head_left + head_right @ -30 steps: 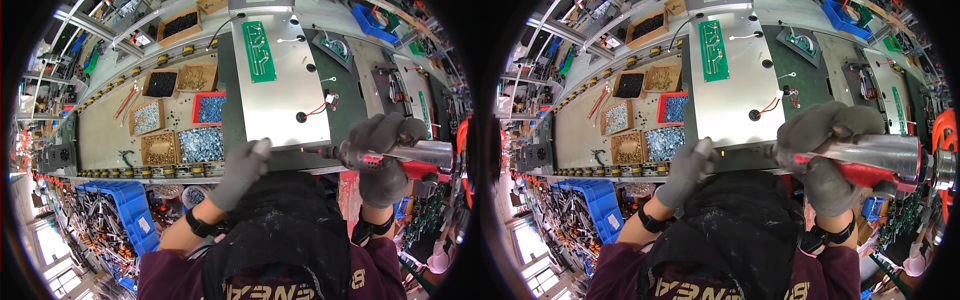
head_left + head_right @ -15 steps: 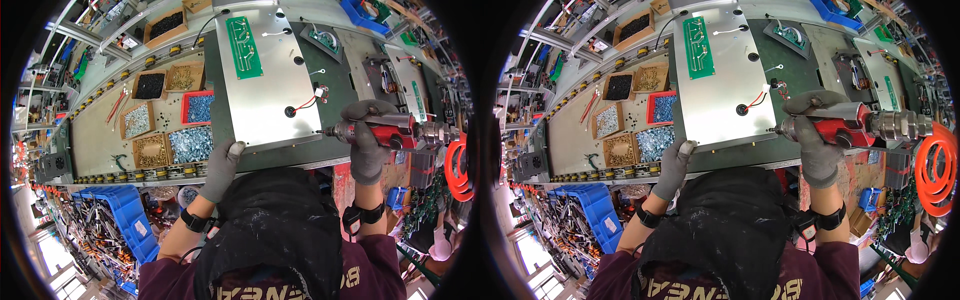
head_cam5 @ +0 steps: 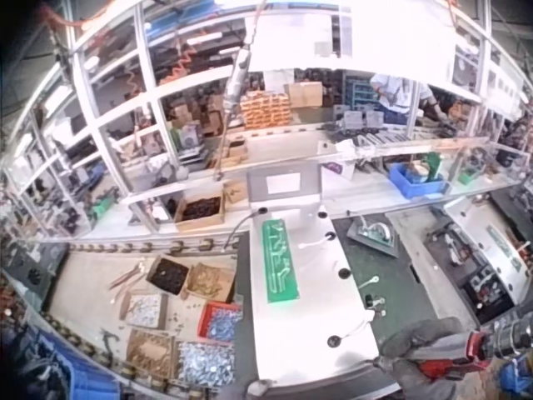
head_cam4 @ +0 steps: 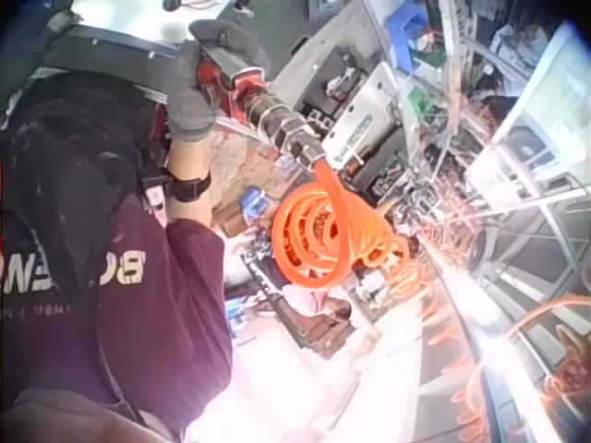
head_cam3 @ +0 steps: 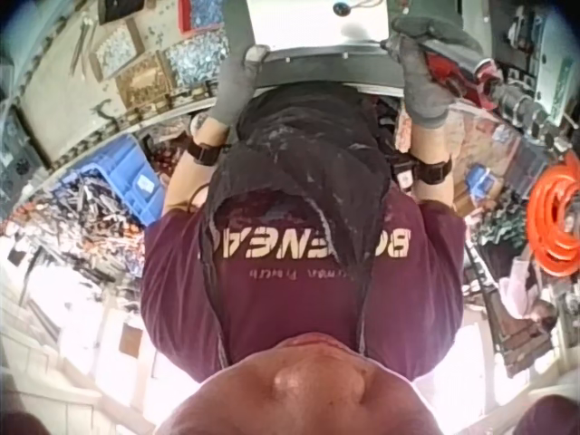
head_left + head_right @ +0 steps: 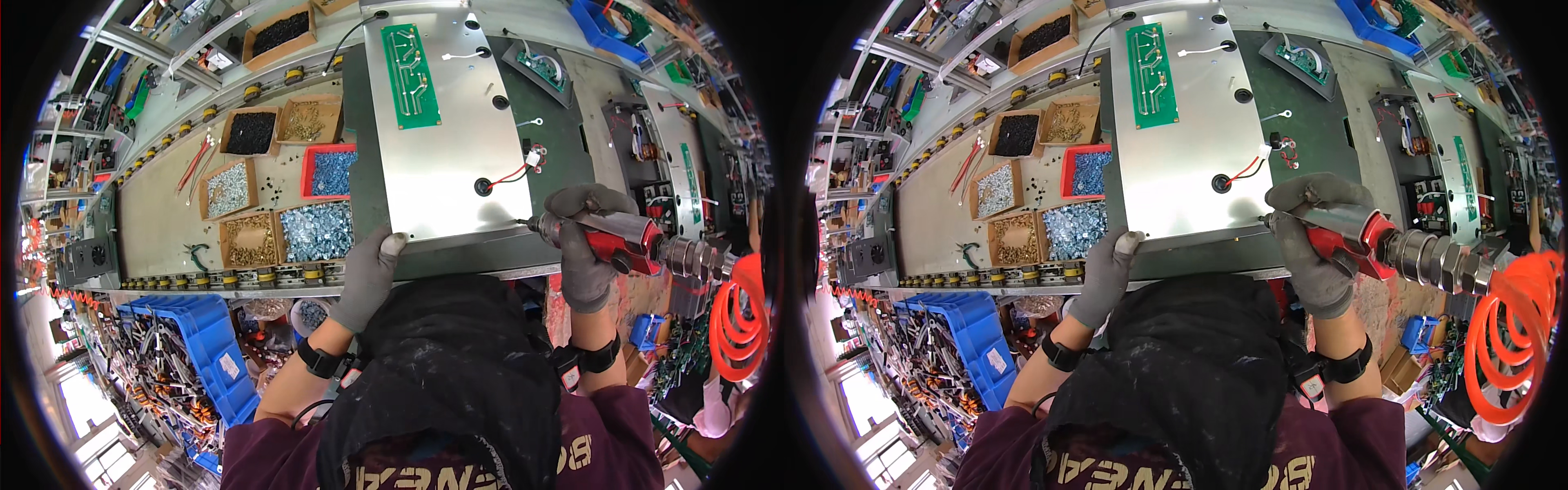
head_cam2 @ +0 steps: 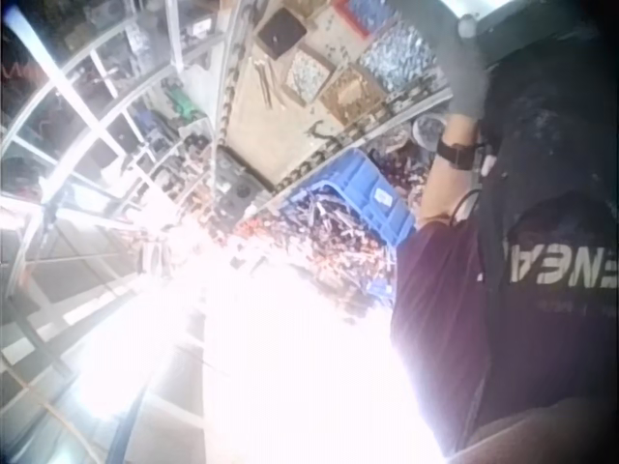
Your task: Assembling the internal and external components of a welding machine on a production line.
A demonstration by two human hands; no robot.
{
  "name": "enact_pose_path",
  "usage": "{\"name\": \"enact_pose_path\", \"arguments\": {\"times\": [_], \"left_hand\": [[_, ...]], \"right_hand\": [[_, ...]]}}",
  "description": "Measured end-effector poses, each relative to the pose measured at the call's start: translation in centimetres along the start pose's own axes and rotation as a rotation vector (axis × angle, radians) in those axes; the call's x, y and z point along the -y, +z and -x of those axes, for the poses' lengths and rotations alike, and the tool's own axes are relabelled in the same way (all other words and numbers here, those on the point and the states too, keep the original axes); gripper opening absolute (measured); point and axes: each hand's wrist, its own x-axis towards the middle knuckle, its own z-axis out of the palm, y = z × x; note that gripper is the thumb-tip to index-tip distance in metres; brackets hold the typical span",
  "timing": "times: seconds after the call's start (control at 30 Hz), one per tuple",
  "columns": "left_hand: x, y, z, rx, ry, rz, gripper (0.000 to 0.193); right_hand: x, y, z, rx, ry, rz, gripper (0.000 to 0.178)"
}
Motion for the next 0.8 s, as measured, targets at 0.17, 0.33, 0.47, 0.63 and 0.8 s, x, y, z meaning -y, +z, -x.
{"name": "enact_pose_path", "arguments": {"times": [0.17, 0.33, 0.47, 0.63, 0.8], "left_hand": [[0.2, 0.2, 0.1, -0.027, 0.012, -0.014, 0.046], [-0.1, 0.0, 0.1, -0.014, 0.007, -0.028, 0.047], [-0.9, -1.7, -0.4, 0.156, -0.179, 0.150, 0.037], [-2.3, -4.5, 0.8, 0.062, -0.348, 0.872, 0.033], [-3.6, -4.2, 1.3, 0.268, -0.361, 1.146, 0.040]], "right_hand": [[0.0, 0.3, 0.0, 0.026, 0.100, 0.094, 0.036], [-0.6, 0.1, -0.2, 0.100, 0.117, -0.072, 0.037], [-0.9, 0.0, -0.2, 0.018, 0.282, -0.130, 0.040], [1.0, 0.7, -0.2, -0.001, 0.310, -0.015, 0.053], [4.4, 3.7, -1.0, 0.090, 0.159, -0.204, 0.043]]}}
